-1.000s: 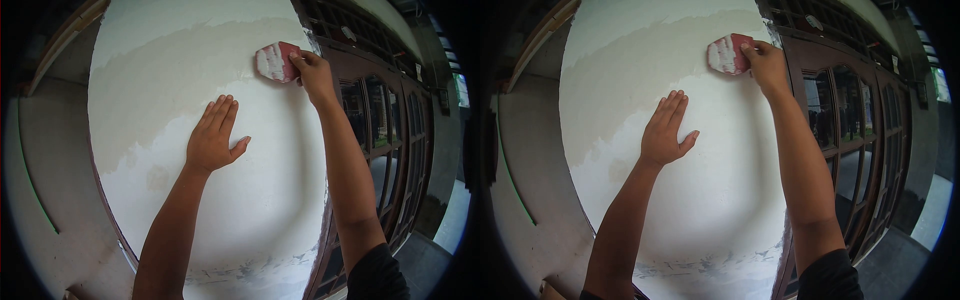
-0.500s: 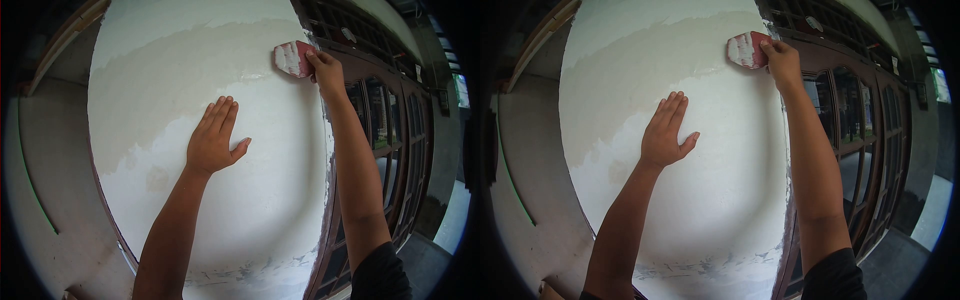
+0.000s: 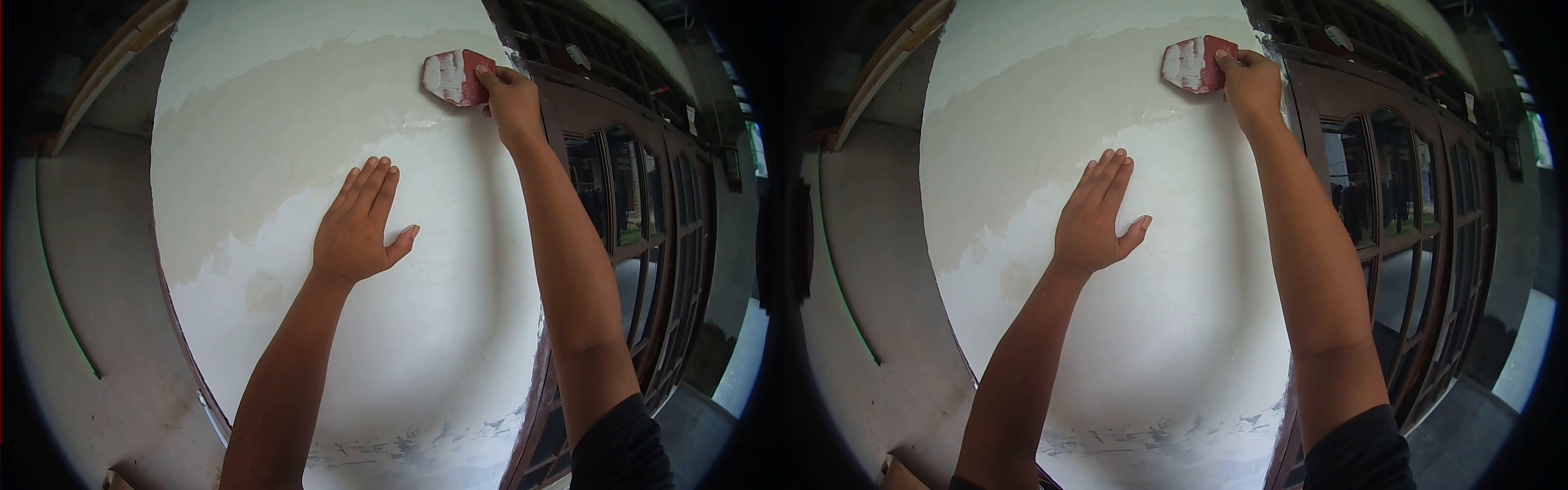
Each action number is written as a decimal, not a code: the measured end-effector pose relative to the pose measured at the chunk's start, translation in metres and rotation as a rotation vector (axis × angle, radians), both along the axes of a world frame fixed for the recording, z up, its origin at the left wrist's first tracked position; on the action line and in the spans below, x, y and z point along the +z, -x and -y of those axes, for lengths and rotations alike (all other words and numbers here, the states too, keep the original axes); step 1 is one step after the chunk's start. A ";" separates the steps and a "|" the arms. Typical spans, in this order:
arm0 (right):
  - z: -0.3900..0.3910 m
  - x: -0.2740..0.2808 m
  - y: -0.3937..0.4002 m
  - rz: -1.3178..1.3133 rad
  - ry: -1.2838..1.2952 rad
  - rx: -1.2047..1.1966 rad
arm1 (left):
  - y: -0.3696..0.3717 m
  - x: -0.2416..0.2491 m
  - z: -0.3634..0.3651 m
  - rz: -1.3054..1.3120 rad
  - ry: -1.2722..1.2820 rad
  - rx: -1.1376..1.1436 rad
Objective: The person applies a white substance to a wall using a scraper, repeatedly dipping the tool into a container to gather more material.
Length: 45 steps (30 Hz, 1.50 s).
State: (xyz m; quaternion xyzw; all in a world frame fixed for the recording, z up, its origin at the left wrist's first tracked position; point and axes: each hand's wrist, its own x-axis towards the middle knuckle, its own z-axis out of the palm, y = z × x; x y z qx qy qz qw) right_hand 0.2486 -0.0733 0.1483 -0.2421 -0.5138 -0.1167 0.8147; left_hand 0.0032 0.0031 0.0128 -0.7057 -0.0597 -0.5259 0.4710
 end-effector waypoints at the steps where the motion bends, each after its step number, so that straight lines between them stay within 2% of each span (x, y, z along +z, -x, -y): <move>1: 0.000 -0.001 0.008 0.021 -0.008 -0.011 | 0.000 0.001 0.000 -0.005 -0.002 0.002; 6: -0.012 0.003 0.005 0.085 0.066 -0.243 | 0.001 -0.001 0.000 0.005 0.007 -0.002; 8: -0.006 0.001 -0.003 -0.038 0.092 0.010 | 0.001 -0.001 0.001 0.002 0.012 -0.007; 9: -0.005 -0.002 -0.003 -0.004 0.058 0.106 | 0.001 -0.001 0.001 -0.003 0.012 -0.009; 10: -0.007 -0.005 -0.001 -0.014 0.055 0.104 | 0.002 -0.001 0.001 -0.009 0.038 -0.017; 12: -0.008 -0.010 0.019 0.130 0.085 -0.003 | 0.002 -0.001 0.001 -0.021 0.064 -0.033; 13: -0.021 -0.009 0.020 0.144 0.071 -0.194 | 0.003 -0.001 0.000 -0.016 0.056 -0.028; 16: -0.019 -0.016 0.002 0.068 -0.009 -0.343 | 0.003 -0.001 -0.001 -0.009 0.038 -0.019; 18: -0.015 -0.016 -0.040 0.046 -0.017 -0.351 | 0.003 -0.001 0.000 -0.003 0.049 -0.002; 21: 0.000 -0.022 -0.072 -0.069 0.007 -0.219 | 0.002 -0.001 0.001 -0.016 0.043 -0.003; 23: 0.007 -0.026 -0.077 -0.077 -0.001 0.091 | 0.001 -0.001 0.001 -0.013 0.044 0.003; 26: 0.003 -0.024 -0.028 0.055 -0.045 0.163 | 0.001 -0.001 0.000 -0.015 0.045 0.008; 28: 0.005 -0.025 0.009 0.146 0.031 0.112 | 0.002 -0.001 0.001 -0.017 0.045 0.006; 30: -0.010 -0.022 0.023 0.188 0.094 -0.101 | 0.003 -0.001 0.001 -0.002 0.034 0.010; 31: -0.012 -0.023 0.023 0.160 0.120 -0.222 | 0.004 0.000 0.001 -0.005 0.033 0.007; 34: -0.003 -0.033 -0.018 0.064 0.085 -0.335 | 0.004 -0.001 0.000 -0.001 0.036 0.006; 36: -0.005 -0.035 -0.066 -0.013 0.048 -0.169 | 0.002 -0.001 -0.001 -0.006 0.048 -0.008; 37: 0.001 -0.038 -0.076 -0.012 0.049 -0.170 | 0.001 -0.001 0.000 -0.005 0.049 -0.009; 39: 0.019 -0.044 -0.080 -0.048 0.035 -0.023 | -0.001 -0.001 0.000 -0.003 0.051 -0.002; 42: 0.017 -0.042 -0.048 0.043 0.007 0.118 | 0.000 -0.001 0.001 -0.007 0.055 -0.002; 45: 0.007 -0.036 0.002 0.166 0.059 0.119 | 0.001 -0.001 0.002 0.000 0.061 0.005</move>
